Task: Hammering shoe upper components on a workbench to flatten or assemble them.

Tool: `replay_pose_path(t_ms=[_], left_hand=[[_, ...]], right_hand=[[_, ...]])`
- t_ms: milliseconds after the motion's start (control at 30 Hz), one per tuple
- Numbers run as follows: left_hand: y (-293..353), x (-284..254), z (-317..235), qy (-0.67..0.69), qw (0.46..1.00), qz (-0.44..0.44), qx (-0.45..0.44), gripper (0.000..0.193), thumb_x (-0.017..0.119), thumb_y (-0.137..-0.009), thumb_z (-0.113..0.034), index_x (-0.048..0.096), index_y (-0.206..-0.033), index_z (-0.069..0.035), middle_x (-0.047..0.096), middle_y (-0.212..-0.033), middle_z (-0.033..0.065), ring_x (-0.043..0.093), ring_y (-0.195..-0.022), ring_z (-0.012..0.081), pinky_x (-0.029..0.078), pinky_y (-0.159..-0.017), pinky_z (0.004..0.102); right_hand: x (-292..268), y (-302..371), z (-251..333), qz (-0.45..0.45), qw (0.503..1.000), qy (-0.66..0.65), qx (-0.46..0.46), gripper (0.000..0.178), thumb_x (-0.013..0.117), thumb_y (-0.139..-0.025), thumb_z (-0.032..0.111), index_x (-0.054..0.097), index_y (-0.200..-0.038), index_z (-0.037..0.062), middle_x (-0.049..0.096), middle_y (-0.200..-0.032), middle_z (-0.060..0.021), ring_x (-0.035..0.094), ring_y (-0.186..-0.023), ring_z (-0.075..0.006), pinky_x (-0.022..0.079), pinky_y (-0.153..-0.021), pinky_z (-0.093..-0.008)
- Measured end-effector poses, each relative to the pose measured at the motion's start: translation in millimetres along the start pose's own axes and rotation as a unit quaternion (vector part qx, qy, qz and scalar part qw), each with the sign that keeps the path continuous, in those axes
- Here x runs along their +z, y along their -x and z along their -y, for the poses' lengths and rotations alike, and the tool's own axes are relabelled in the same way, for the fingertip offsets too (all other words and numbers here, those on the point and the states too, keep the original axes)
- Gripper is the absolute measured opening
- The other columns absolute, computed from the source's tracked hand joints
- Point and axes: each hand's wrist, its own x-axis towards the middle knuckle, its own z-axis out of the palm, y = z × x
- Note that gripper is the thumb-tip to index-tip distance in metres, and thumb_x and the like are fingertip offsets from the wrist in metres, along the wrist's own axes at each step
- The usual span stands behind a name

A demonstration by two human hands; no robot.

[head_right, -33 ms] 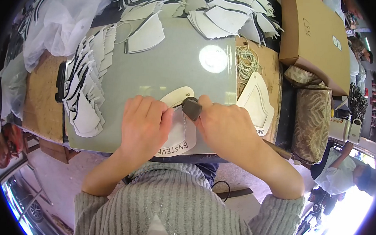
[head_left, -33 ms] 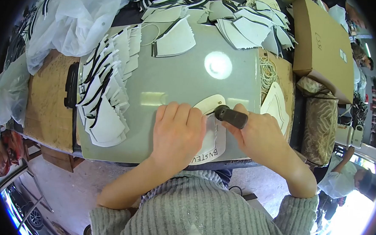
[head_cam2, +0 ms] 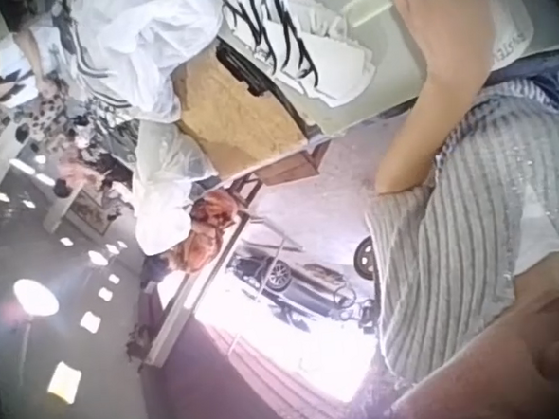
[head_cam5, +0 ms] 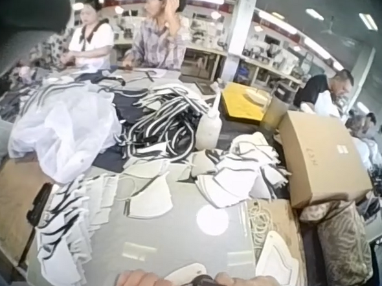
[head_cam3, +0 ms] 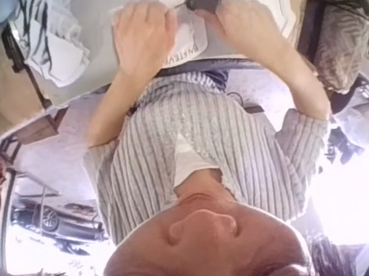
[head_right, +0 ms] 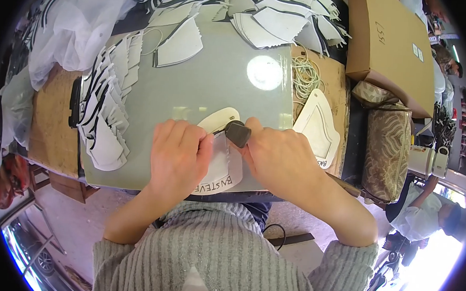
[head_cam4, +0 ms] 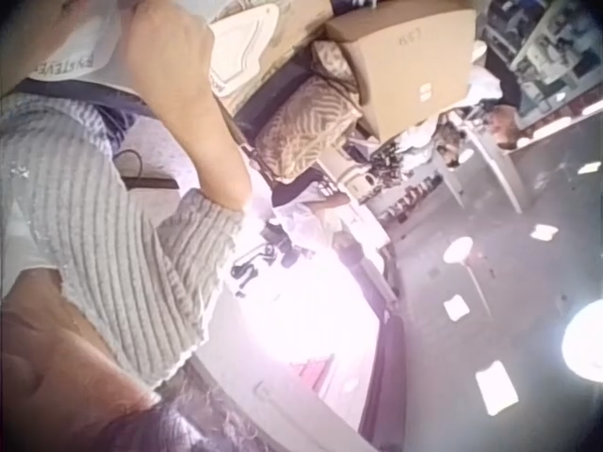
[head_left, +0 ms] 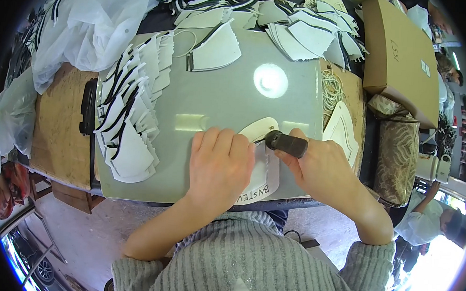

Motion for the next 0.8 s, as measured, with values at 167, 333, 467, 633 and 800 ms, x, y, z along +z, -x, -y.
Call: replay_pose_path(t_ms=[167,333,467,633,800], left_hand=[[11.0,-2.1,-2.8,0.014,0.998,-0.011,0.067,0.026,0.077,-0.072,-0.004,0.068,-0.096,-0.002,0.058,-0.086,0.0046,0.056,-0.079,0.0247,0.044,-0.072,0.0379],[14.7,-9.9,-2.2,-0.010,0.994,0.008,0.105,0.034,0.073,-0.070,-0.002,0.070,-0.104,0.002,0.060,-0.095,0.0064,0.058,-0.083,0.0246,0.046,-0.073,0.0376],[12.8,-10.9,-5.0,-0.030,0.992,0.017,0.118,0.034,0.068,-0.069,-0.003,0.069,-0.102,0.005,0.059,-0.097,0.0079,0.058,-0.083,0.0246,0.047,-0.072,0.0373],[14.0,-11.1,-1.4,-0.017,0.992,0.025,0.119,0.036,0.065,-0.071,-0.007,0.068,-0.104,0.007,0.058,-0.097,0.0095,0.057,-0.086,0.0253,0.049,-0.075,0.0376],[15.1,-10.5,-2.7,-0.031,0.991,0.019,0.133,0.037,0.062,-0.071,-0.010,0.067,-0.103,0.008,0.056,-0.097,0.0106,0.056,-0.089,0.0261,0.050,-0.079,0.0384]], right_hand=[[0.8,2.1,-4.7,0.009,1.000,0.001,0.005,0.016,0.062,-0.097,0.022,0.060,-0.103,0.0071,0.062,-0.070,-0.0126,0.064,-0.059,-0.0345,0.048,-0.051,-0.0442],[-0.9,0.3,-7.8,0.019,1.000,-0.014,-0.006,0.016,0.064,-0.096,0.020,0.063,-0.107,0.0088,0.061,-0.071,-0.0117,0.063,-0.059,-0.0337,0.048,-0.050,-0.0442],[-13.7,1.6,-0.3,-0.029,0.997,-0.064,-0.038,0.015,0.064,-0.096,0.020,0.063,-0.106,0.0086,0.060,-0.072,-0.0115,0.063,-0.059,-0.0334,0.048,-0.051,-0.0445],[-13.6,-5.6,1.7,0.048,0.998,0.030,-0.031,0.016,0.064,-0.096,0.021,0.061,-0.103,0.0074,0.058,-0.069,-0.0103,0.062,-0.055,-0.0336,0.048,-0.050,-0.0448],[-11.8,-3.6,6.2,-0.007,0.998,-0.001,-0.060,0.021,0.062,-0.095,0.023,0.056,-0.095,0.0030,0.059,-0.064,-0.0132,0.063,-0.054,-0.0348,0.049,-0.048,-0.0441]])
